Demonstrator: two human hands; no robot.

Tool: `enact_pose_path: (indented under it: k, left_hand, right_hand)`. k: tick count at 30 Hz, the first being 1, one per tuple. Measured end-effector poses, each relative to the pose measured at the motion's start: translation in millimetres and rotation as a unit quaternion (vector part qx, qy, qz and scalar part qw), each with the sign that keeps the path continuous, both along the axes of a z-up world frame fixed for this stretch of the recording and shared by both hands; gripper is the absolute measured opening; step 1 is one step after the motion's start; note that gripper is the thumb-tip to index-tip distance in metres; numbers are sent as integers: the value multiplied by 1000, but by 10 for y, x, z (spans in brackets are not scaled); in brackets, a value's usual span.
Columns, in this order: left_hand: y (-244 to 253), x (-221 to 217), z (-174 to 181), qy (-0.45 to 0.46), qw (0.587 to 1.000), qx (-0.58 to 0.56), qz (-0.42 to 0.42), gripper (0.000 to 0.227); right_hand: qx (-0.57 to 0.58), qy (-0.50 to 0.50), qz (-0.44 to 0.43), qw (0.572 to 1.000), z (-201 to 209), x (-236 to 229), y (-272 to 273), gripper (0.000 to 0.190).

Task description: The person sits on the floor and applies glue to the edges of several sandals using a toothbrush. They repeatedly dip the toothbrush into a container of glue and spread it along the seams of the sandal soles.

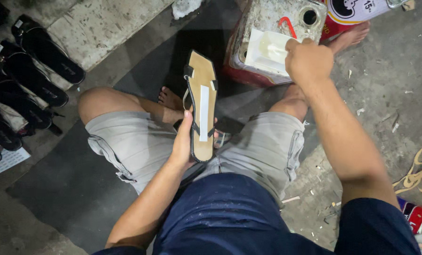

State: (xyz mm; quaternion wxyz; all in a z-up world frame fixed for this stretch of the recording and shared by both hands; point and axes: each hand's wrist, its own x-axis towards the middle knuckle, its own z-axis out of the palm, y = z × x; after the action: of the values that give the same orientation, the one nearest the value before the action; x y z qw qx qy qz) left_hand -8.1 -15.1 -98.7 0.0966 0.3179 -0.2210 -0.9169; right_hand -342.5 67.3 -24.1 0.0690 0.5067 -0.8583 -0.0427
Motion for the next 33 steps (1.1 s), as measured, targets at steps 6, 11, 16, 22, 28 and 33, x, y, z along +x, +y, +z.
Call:
enact_pose_path:
  k: [6, 11, 16, 22, 28, 33]
  left_hand:
    - [-86, 7, 114, 35, 999, 33, -8, 83]
    - [-103, -85, 362, 40, 998, -3, -42, 72]
    - [112, -152, 640, 68, 989, -81, -101, 68]
    - [257, -127, 936, 97, 967, -188, -140, 72]
    - [235, -114, 1156, 81, 952, -256, -146, 72]
    - [196, -132, 1244, 69, 921, -355, -144, 70]
  right_hand:
    - [-56, -17, -13, 998, 270, 106, 467, 16]
    - [-102, -236, -103, 961, 587, 506, 864, 19]
    - [-368, -501, -107, 776, 383, 1177, 909, 18]
    - [-424, -427, -46, 797, 310, 1385, 716, 14]
    - [-430, -348, 34, 833, 444, 1350, 680, 16]
    - [-419, -350, 66, 835, 491, 1350, 742, 17]
